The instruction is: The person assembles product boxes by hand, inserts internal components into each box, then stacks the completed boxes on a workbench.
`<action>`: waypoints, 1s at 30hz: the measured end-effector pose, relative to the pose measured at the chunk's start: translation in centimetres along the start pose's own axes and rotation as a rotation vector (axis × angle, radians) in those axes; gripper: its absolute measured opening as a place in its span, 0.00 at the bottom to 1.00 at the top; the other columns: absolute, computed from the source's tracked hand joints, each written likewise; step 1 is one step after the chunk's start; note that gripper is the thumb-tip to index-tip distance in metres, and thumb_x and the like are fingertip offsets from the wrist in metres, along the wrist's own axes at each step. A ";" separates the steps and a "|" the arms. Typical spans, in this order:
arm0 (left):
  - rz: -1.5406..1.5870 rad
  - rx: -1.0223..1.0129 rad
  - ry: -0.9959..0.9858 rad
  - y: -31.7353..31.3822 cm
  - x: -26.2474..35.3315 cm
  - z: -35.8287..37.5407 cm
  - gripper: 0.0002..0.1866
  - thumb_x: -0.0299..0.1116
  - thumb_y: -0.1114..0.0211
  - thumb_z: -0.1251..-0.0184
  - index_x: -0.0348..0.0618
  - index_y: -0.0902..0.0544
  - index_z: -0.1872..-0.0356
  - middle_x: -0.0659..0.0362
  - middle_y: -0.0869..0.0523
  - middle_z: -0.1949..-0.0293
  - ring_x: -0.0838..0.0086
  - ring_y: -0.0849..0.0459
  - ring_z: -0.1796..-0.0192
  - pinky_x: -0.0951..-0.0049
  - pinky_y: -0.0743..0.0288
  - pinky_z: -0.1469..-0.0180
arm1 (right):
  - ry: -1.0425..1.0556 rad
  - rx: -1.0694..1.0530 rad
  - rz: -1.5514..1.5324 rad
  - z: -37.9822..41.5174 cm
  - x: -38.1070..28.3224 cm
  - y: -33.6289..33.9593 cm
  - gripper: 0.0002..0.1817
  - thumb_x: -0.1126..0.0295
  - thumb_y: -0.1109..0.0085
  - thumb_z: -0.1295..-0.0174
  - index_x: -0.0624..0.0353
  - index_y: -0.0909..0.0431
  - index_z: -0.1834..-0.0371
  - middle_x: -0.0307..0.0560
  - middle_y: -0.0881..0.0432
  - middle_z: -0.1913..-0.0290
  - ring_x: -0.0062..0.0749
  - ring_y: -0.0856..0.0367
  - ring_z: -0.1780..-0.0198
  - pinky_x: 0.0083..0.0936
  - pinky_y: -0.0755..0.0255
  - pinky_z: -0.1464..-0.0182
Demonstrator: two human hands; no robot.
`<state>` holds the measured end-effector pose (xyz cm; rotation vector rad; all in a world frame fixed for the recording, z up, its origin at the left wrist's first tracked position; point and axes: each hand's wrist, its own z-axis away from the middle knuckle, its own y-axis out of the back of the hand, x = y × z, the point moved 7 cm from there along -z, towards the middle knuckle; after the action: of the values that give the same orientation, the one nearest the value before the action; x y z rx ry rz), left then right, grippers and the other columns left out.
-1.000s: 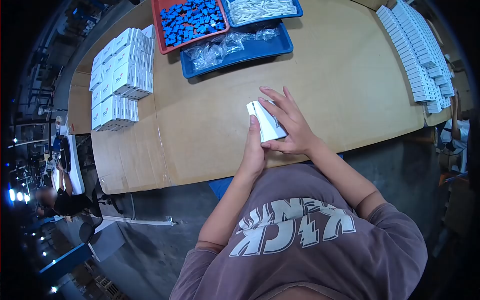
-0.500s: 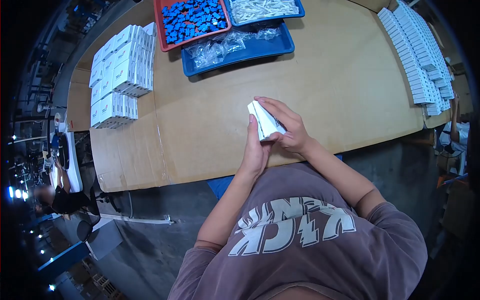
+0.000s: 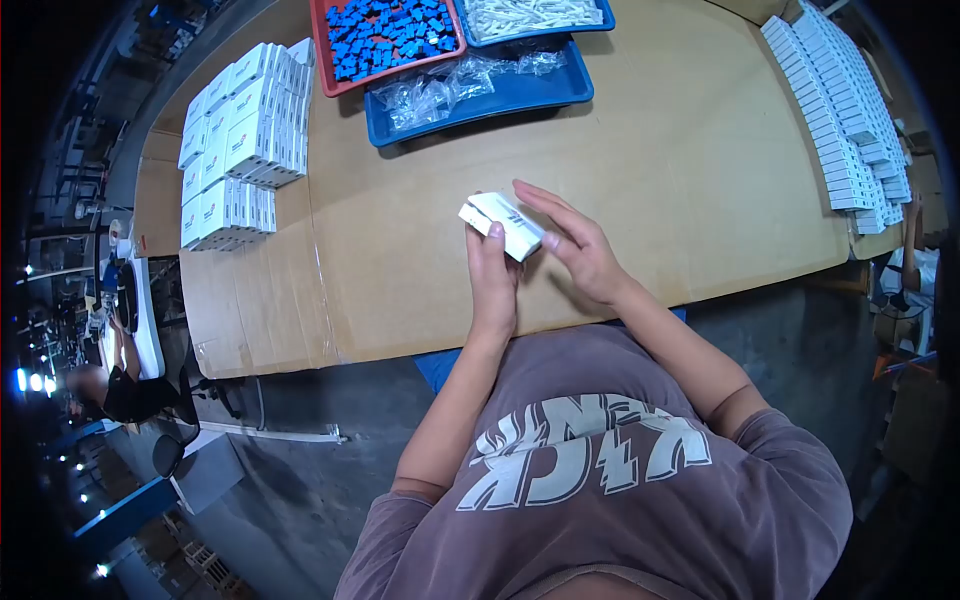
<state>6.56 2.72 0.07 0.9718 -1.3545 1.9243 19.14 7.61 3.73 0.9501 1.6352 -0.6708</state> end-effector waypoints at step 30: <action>-0.218 0.089 0.094 -0.2 -1.2 0.4 0.23 0.46 0.50 0.12 0.40 0.33 0.30 0.61 0.23 0.52 0.80 0.25 0.53 0.76 0.26 0.54 | 0.166 -0.054 0.462 0.8 0.0 -1.6 0.21 0.74 0.45 0.27 0.70 0.24 0.33 0.63 0.12 0.54 0.54 0.11 0.61 0.42 0.16 0.56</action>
<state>7.47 2.32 -0.74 1.0139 -1.0718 1.8526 18.17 6.10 3.49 1.3146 1.4899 -0.2362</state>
